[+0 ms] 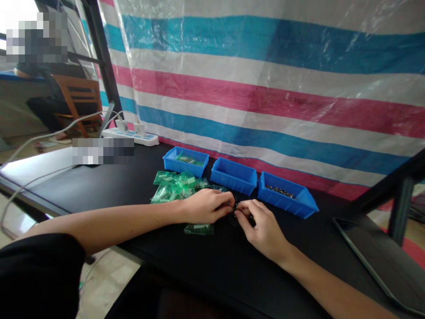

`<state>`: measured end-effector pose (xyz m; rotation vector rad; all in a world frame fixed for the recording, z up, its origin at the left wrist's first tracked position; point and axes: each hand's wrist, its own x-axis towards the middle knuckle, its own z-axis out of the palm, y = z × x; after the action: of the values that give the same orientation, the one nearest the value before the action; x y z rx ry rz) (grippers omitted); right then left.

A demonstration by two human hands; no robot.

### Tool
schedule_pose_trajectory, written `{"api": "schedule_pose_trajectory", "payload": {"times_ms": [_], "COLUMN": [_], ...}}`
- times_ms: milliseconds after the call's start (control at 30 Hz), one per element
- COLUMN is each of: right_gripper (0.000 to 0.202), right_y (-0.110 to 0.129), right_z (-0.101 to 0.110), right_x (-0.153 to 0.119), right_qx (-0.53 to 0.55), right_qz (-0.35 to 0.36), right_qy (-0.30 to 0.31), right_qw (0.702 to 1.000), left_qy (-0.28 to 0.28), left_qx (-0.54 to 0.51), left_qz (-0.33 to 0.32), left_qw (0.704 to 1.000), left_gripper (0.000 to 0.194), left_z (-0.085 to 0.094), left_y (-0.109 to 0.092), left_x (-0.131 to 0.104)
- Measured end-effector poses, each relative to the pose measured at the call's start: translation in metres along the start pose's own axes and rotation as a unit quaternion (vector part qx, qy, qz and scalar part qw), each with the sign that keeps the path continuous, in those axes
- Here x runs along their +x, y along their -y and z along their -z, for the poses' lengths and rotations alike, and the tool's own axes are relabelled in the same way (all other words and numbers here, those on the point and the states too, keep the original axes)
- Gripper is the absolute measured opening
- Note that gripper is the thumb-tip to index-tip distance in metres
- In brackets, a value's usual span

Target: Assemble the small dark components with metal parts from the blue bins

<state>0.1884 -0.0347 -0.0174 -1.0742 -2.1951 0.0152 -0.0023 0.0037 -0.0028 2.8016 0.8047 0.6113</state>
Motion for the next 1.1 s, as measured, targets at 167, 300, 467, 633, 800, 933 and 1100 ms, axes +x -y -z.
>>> {"api": "schedule_pose_trajectory", "payload": {"times_ms": [167, 300, 467, 633, 800, 933, 1100], "right_gripper": [0.010, 0.011, 0.012, 0.008, 0.015, 0.015, 0.010], "right_y": [0.000, 0.001, 0.002, 0.001, -0.003, -0.011, -0.011], "right_z": [0.001, 0.002, 0.003, 0.003, 0.006, 0.006, 0.017], "right_x": [0.001, 0.002, 0.002, 0.002, 0.005, 0.011, 0.022], "right_qx": [0.003, 0.012, 0.016, 0.035, 0.059, 0.057, 0.062], "right_qz": [-0.002, -0.005, -0.005, -0.017, -0.047, -0.088, -0.134], "right_qy": [0.000, 0.009, 0.008, 0.014, -0.013, -0.060, -0.122], "right_qw": [1.000, 1.000, 1.000, 0.999, 0.997, 0.993, 0.981], "left_qy": [0.001, 0.005, 0.015, 0.015, -0.026, -0.085, -0.148], "left_qx": [-0.010, -0.020, -0.020, -0.034, -0.048, -0.006, 0.055], "left_qz": [0.003, 0.004, 0.000, 0.012, 0.042, 0.080, 0.134], "left_qw": [1.000, 1.000, 1.000, 0.999, 0.998, 0.993, 0.978], "left_gripper": [0.014, 0.012, 0.010, 0.009, 0.008, 0.009, 0.016], "left_z": [0.001, 0.001, 0.001, -0.001, 0.002, 0.012, 0.033], "left_y": [0.000, -0.001, 0.000, 0.003, 0.006, 0.012, 0.030], "left_x": [0.001, 0.001, 0.002, 0.002, 0.008, 0.022, 0.056]}}
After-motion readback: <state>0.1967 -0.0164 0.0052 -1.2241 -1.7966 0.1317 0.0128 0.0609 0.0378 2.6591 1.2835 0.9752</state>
